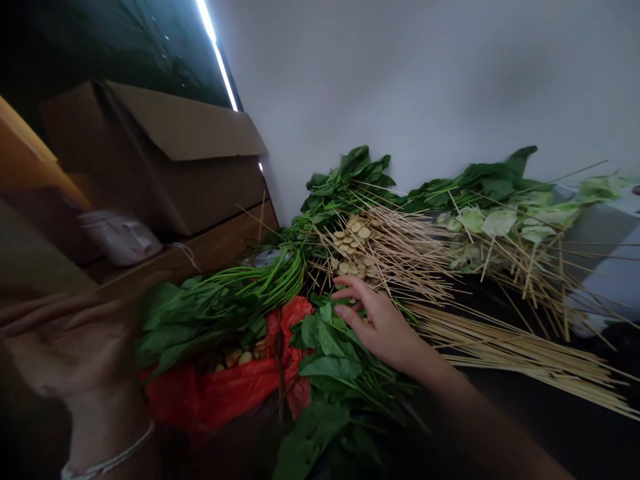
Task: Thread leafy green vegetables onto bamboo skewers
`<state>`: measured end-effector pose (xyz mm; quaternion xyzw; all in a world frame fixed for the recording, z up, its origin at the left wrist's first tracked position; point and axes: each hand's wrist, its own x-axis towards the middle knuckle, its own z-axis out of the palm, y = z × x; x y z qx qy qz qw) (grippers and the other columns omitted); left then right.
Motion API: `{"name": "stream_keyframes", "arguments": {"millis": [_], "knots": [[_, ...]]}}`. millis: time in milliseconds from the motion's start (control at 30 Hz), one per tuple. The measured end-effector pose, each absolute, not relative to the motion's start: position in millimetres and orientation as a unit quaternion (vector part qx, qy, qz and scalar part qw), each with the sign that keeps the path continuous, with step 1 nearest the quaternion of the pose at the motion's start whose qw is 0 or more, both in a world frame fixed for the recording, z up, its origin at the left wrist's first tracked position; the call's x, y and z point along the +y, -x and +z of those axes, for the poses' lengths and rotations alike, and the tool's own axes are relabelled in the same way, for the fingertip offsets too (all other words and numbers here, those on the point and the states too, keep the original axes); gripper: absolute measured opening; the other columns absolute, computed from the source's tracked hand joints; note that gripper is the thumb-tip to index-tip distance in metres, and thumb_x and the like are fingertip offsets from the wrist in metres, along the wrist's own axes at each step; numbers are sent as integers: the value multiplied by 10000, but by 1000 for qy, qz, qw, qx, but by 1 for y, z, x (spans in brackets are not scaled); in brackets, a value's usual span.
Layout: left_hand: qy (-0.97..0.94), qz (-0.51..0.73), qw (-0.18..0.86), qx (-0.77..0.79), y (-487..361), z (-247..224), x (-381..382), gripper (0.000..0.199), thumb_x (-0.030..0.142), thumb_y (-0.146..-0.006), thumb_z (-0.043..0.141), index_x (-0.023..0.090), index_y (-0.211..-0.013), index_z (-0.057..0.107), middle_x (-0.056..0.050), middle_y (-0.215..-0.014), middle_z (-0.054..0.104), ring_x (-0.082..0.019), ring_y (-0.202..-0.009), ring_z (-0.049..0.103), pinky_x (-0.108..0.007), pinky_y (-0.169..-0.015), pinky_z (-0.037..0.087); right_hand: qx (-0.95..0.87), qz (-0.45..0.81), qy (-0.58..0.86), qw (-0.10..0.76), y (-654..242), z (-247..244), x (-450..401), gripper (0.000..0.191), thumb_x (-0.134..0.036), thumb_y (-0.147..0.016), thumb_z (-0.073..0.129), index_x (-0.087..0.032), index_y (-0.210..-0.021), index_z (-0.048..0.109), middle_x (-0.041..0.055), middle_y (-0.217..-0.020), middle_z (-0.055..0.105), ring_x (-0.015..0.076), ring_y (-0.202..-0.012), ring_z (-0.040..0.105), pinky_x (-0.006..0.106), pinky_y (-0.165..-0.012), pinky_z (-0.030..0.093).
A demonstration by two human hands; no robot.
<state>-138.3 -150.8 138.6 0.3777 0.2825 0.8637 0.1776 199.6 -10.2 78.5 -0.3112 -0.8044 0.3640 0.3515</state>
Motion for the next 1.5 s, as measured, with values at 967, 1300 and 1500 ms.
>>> {"name": "stream_keyframes", "arguments": {"millis": [967, 1300, 1500], "knots": [[-586, 294, -51, 753, 163, 126, -9, 240, 370, -814, 552, 163, -902, 636, -95, -880, 738, -260, -811, 664, -348, -706, 472, -817, 332, 314, 352, -202, 78, -6, 372, -250, -913, 513, -240, -1285, 508, 61, -1078, 703, 157, -737, 636, 279, -612, 475], [-501, 637, -325, 487, 102, 221, -42, 266, 296, -993, 414, 149, -1150, 570, 2, -935, 666, -121, -789, 625, -317, -699, 461, -838, 249, 293, 386, -201, 82, -13, 323, -216, -931, 502, -229, -1252, 535, 66, -1074, 711, 194, -905, 675, 340, -783, 538], [-748, 272, -387, 466, 28, 164, -21, 286, 140, -965, 405, 165, -1165, 609, -72, -896, 690, -209, -864, 605, -368, -812, 412, -859, -51, 226, 456, -202, 92, -32, 463, -103, -921, 472, -208, -1372, 489, 113, -1328, 609, 260, -1247, 538, 444, -1067, 412]]}}
